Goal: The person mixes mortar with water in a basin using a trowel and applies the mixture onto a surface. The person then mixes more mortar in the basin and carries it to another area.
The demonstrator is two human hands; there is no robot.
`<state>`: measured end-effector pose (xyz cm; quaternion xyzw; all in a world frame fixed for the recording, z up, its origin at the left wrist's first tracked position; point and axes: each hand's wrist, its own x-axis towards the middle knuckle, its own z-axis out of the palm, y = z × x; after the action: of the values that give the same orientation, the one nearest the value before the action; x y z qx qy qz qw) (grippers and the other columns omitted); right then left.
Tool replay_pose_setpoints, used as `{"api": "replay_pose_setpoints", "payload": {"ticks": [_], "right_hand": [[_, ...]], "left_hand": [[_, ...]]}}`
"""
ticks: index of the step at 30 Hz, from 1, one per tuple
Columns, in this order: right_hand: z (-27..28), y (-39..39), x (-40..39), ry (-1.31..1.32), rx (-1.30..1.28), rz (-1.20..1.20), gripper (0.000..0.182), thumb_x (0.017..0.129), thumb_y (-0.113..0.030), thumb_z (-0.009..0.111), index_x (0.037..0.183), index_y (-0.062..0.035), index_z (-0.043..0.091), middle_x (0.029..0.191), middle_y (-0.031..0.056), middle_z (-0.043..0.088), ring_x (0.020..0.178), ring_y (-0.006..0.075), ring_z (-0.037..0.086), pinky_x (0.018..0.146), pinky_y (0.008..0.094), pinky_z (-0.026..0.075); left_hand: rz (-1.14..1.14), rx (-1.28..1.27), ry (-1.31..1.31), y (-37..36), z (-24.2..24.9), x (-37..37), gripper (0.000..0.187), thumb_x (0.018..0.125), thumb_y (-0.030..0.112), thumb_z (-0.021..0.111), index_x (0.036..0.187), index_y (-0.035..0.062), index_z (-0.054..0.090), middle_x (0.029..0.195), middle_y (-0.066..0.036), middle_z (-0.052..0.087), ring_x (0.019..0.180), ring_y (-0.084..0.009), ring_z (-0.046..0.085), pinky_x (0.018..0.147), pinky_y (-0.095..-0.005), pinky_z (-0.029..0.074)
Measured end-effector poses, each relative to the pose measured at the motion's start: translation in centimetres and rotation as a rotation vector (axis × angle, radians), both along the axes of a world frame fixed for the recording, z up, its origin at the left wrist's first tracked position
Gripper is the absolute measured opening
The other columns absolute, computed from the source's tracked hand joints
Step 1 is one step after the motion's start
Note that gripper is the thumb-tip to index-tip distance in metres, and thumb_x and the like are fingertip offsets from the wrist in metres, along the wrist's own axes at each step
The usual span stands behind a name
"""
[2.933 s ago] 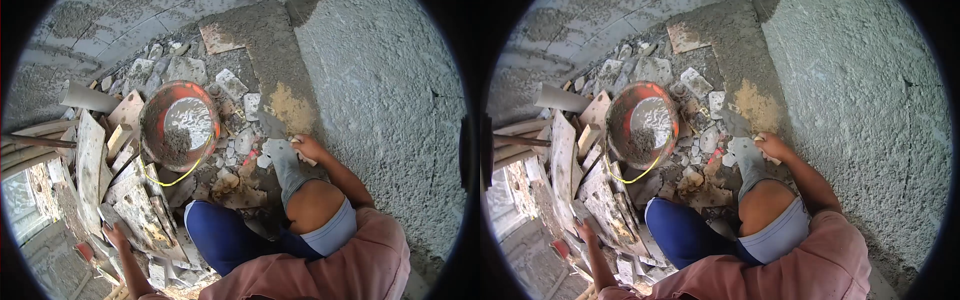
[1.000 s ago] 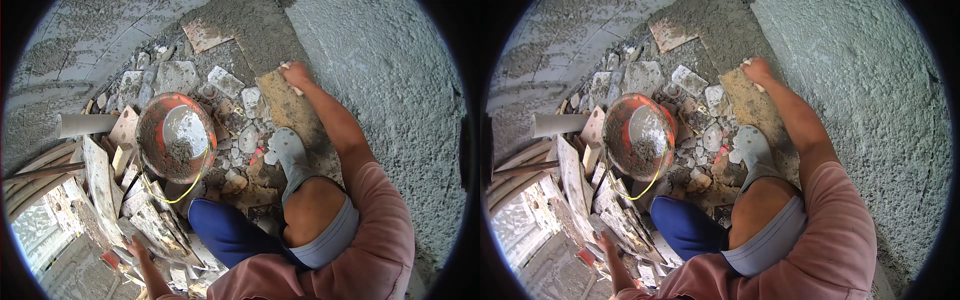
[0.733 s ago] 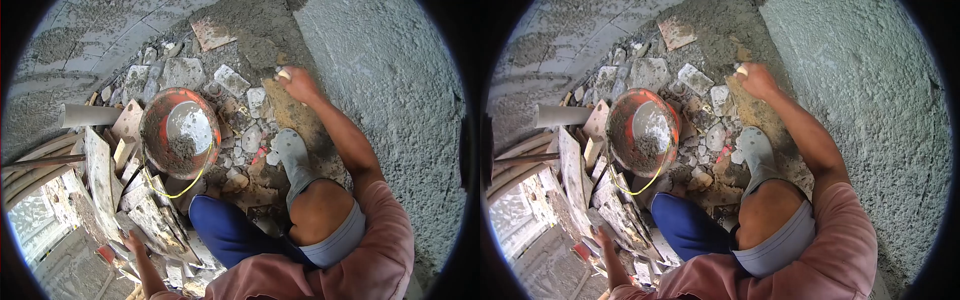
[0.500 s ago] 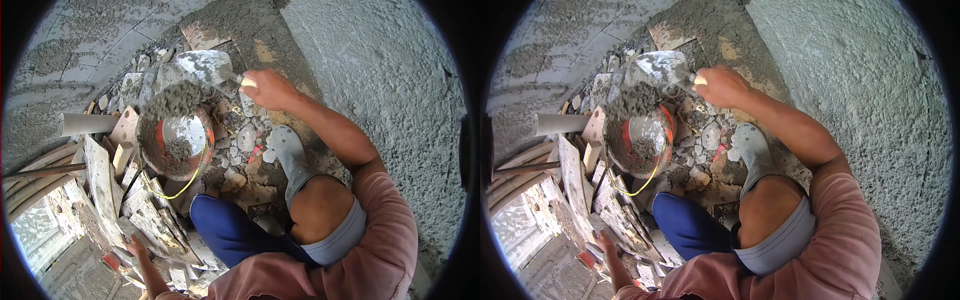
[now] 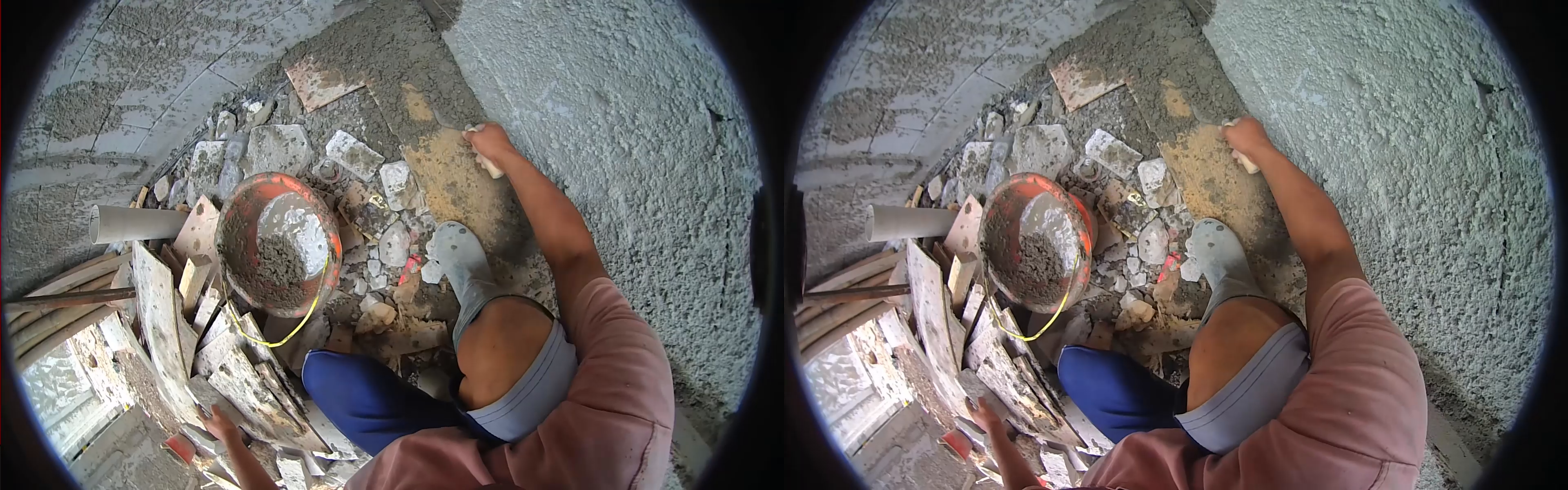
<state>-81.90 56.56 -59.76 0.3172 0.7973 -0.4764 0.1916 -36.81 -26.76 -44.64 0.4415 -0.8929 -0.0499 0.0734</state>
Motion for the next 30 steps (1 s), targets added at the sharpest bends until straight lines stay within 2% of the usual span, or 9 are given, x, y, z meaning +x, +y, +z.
{"api": "replay_pose_setpoints", "payload": {"ticks": [4,7,10,14,19,23,26,28,30], "right_hand": [[-0.5,-2.2,-3.8,0.059,0.261,0.083,0.041,0.091,-0.033,0.068,0.11,0.0032,0.069,0.099,0.0219,0.072,0.081,0.0337,0.073,0.075,0.0454,0.058],[-2.2,-3.4,-2.3,0.239,0.526,0.095,0.042,0.091,-0.033,0.067,0.116,-0.0004,0.069,0.11,0.0247,0.071,0.101,0.0383,0.07,0.092,0.0451,0.053],[-2.2,-3.1,-1.6,0.215,0.493,0.178,0.042,0.091,-0.033,0.066,0.12,-0.0031,0.068,0.113,0.0271,0.069,0.111,0.0418,0.065,0.095,0.0478,0.051],[1.1,-4.3,1.4,0.37,0.474,0.269,0.042,0.092,-0.033,0.066,0.119,-0.0013,0.067,0.11,0.0281,0.069,0.104,0.043,0.066,0.092,0.0488,0.052],[11.1,-10.0,5.5,0.506,0.33,0.538,0.04,0.093,-0.032,0.065,0.117,0.0,0.066,0.104,0.0269,0.07,0.09,0.0438,0.07,0.08,0.0483,0.055],[15.3,-14.2,7.5,0.772,0.425,0.82,0.037,0.095,-0.03,0.064,0.116,-0.0002,0.067,0.094,0.0256,0.07,0.08,0.043,0.07,0.07,0.0479,0.055],[10.9,-11.9,5.8,0.35,0.197,0.635,0.034,0.094,-0.03,0.062,0.109,0.0012,0.065,0.092,0.0236,0.071,0.079,0.0389,0.07,0.073,0.0472,0.056],[9.2,-8.9,6.5,0.086,-0.037,0.491,0.035,0.094,-0.029,0.063,0.107,0.0031,0.065,0.085,0.0194,0.069,0.068,0.031,0.07,0.061,0.044,0.056],[6.2,-6.6,7.1,-0.083,-0.101,0.415,0.035,0.095,-0.029,0.064,0.107,0.003,0.066,0.082,0.0169,0.067,0.062,0.0267,0.069,0.054,0.0423,0.055]], "left_hand": [[0.077,0.081,-0.009,0.4,0.5,-0.2,0.079,0.083,0.04,0.056,0.148,-0.0037,0.044,0.144,-0.028,0.052,0.123,-0.0412,0.056,0.106,-0.0441,0.041],[0.091,0.106,0.006,0.9,0.7,-0.5,0.079,0.083,0.04,0.056,0.149,-0.0031,0.044,0.143,-0.027,0.053,0.12,-0.0395,0.057,0.104,-0.0432,0.043],[0.121,0.143,0.006,1.9,1.4,-0.9,0.078,0.084,0.039,0.058,0.149,-0.002,0.044,0.142,-0.025,0.055,0.117,-0.0376,0.059,0.101,-0.0422,0.045],[0.125,0.113,0.006,0.7,0.7,0.0,0.076,0.085,0.036,0.059,0.149,-0.0013,0.044,0.142,-0.025,0.054,0.117,-0.0372,0.059,0.101,-0.042,0.045],[0.12,0.107,-0.01,0.0,0.3,0.0,0.074,0.086,0.036,0.057,0.149,-0.0016,0.044,0.145,-0.025,0.052,0.124,-0.038,0.056,0.106,-0.0416,0.042],[0.025,0.032,0.016,-3.1,-1.6,1.8,0.076,0.085,0.036,0.061,0.15,0.0015,0.043,0.125,-0.023,0.063,0.104,-0.0329,0.063,0.094,-0.0423,0.049],[0.031,0.042,0.006,-2.9,-1.3,1.4,0.075,0.085,0.035,0.06,0.149,-0.0001,0.044,0.131,-0.025,0.06,0.112,-0.0352,0.06,0.099,-0.0417,0.046],[0.094,0.103,-0.005,-0.6,0.1,0.6,0.074,0.085,0.035,0.058,0.147,-0.003,0.045,0.144,-0.027,0.052,0.127,-0.0389,0.054,0.107,-0.0413,0.041],[0.087,0.106,0.011,-0.3,0.1,0.4,0.076,0.084,0.036,0.059,0.147,-0.003,0.045,0.144,-0.027,0.052,0.127,-0.0387,0.054,0.107,-0.0416,0.041]]}}
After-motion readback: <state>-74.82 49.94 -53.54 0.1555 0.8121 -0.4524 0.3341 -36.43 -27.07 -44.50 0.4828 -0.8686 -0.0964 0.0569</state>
